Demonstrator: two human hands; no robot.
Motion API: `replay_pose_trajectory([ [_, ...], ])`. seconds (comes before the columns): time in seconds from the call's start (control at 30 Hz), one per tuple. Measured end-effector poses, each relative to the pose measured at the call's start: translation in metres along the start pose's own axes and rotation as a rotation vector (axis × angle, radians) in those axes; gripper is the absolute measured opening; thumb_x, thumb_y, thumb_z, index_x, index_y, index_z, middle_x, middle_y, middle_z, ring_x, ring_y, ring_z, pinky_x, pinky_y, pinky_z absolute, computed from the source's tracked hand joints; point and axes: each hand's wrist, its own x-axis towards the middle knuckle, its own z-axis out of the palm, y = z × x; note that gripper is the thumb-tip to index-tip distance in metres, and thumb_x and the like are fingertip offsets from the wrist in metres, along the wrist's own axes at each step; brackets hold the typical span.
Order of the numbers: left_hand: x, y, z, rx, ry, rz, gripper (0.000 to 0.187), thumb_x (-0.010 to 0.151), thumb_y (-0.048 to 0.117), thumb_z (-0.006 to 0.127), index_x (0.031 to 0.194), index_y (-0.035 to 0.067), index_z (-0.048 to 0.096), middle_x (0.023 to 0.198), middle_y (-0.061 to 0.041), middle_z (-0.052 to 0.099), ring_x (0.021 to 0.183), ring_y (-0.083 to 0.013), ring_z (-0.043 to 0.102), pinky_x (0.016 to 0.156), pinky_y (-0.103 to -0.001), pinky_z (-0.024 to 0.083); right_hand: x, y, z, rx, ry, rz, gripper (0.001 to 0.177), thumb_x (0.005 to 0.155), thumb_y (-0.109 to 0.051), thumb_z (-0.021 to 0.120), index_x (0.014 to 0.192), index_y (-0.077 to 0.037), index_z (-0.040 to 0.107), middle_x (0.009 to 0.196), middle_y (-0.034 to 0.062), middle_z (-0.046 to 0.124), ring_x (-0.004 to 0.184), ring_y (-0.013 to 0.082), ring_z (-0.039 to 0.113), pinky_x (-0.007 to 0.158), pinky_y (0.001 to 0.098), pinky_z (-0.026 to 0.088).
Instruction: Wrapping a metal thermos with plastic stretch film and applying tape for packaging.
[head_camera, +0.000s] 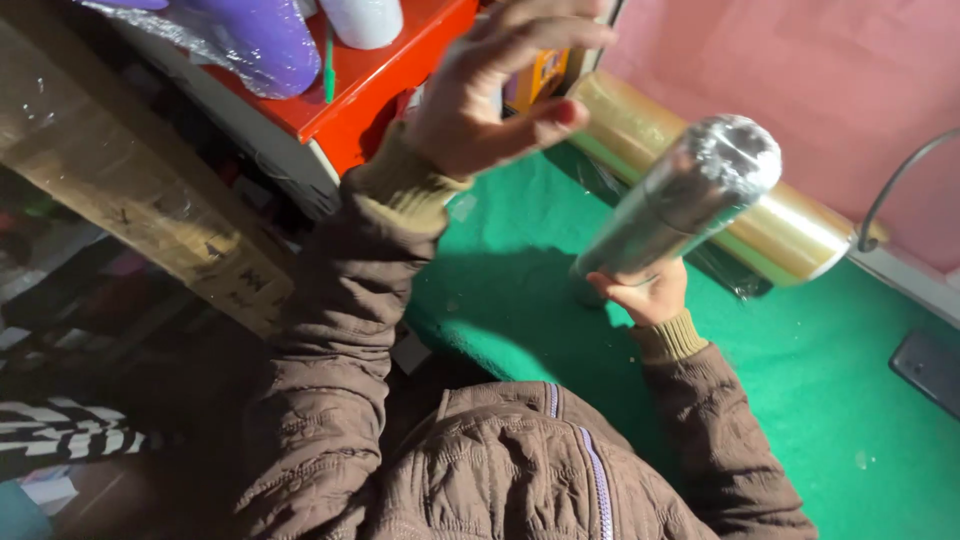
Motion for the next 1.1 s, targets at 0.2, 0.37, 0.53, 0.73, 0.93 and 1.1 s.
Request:
replay_pose_trajectory([
  [0.2, -0.064, -0.004, -0.025, 0.261, 0.236, -0.183, 0.034, 0.108, 0.021, 0.077, 0.136, 0.007, 0.064, 0.139, -0.011, 0.065, 0.133, -0.0245, 0.065, 0.112, -0.036, 0.054, -0.005, 0.02, 0.006, 0.079, 0.02, -0.033, 0.025, 0.073, -0.007, 0.09, 0.092, -0.004, 0.075, 0.09, 0.0047, 0.075, 0.086, 0.0156, 0.072, 0.08, 0.0303, 0.057],
  [0.37, -0.112, -0.016, -0.01, 0.338, 0.358, -0.527, 0.038, 0.097, 0.023, 0.078, 0.126, 0.002, 0.066, 0.127, -0.013, 0.07, 0.114, -0.0245, 0.072, 0.096, -0.035, 0.06, -0.007, 0.03, -0.005, -0.186, 0.103, -0.212, 0.086, 0.068, -0.027, 0.094, 0.14, -0.002, 0.054, 0.138, 0.0138, 0.059, 0.129, 0.0241, 0.058, 0.111, 0.0418, 0.046],
  [0.53, -0.155, -0.042, 0.018, 0.552, 0.376, -0.502, 0.035, 0.094, 0.023, 0.079, 0.121, 0.003, 0.067, 0.121, -0.014, 0.07, 0.11, -0.0311, 0.07, 0.093, -0.04, 0.057, 0.007, -0.035, -0.023, 0.367, 0.25, -0.219, 0.097, 0.089, -0.049, 0.083, 0.159, -0.008, 0.031, 0.157, 0.0073, 0.045, 0.137, 0.0196, 0.053, 0.119, 0.0358, 0.044],
  [0.73, -0.17, -0.047, 0.049, 0.429, 0.403, -0.588, 0.017, 0.095, 0.016, 0.074, 0.107, 0.007, 0.067, 0.103, -0.009, 0.066, 0.088, -0.0255, 0.067, 0.077, -0.036, 0.056, -0.019, 0.017, -0.075, 0.084, 0.651, -0.255, 0.036, 0.114, -0.014, 0.076, 0.11, -0.008, 0.04, 0.102, 0.004, 0.049, 0.082, 0.0123, 0.051, 0.074, 0.0259, 0.044],
  [0.93, -0.181, -0.061, 0.073, 0.413, 0.504, -0.578, 0.021, 0.091, 0.0, 0.067, 0.081, 0.006, 0.049, 0.07, -0.007, 0.046, 0.06, -0.0224, 0.05, 0.057, -0.037, 0.043, -0.017, 0.001, -0.078, -0.095, 0.687, -0.252, 0.062, 0.114, -0.007, 0.066, 0.071, -0.011, 0.021, 0.065, -0.0004, 0.033, 0.058, 0.0064, 0.027, 0.055, 0.0231, 0.023],
  [1.1, -0.141, -0.077, 0.071, 0.546, 0.454, -0.49, 0.022, 0.087, -0.001, 0.066, 0.079, 0.008, 0.049, 0.069, -0.009, 0.048, 0.064, -0.0288, 0.055, 0.058, -0.04, 0.046, -0.017, -0.011, -0.067, 0.016, 0.655, -0.261, 0.055, 0.114, -0.012, 0.063, 0.07, -0.011, 0.03, 0.057, -0.0028, 0.038, 0.049, 0.0042, 0.035, 0.046, 0.0201, 0.025],
])
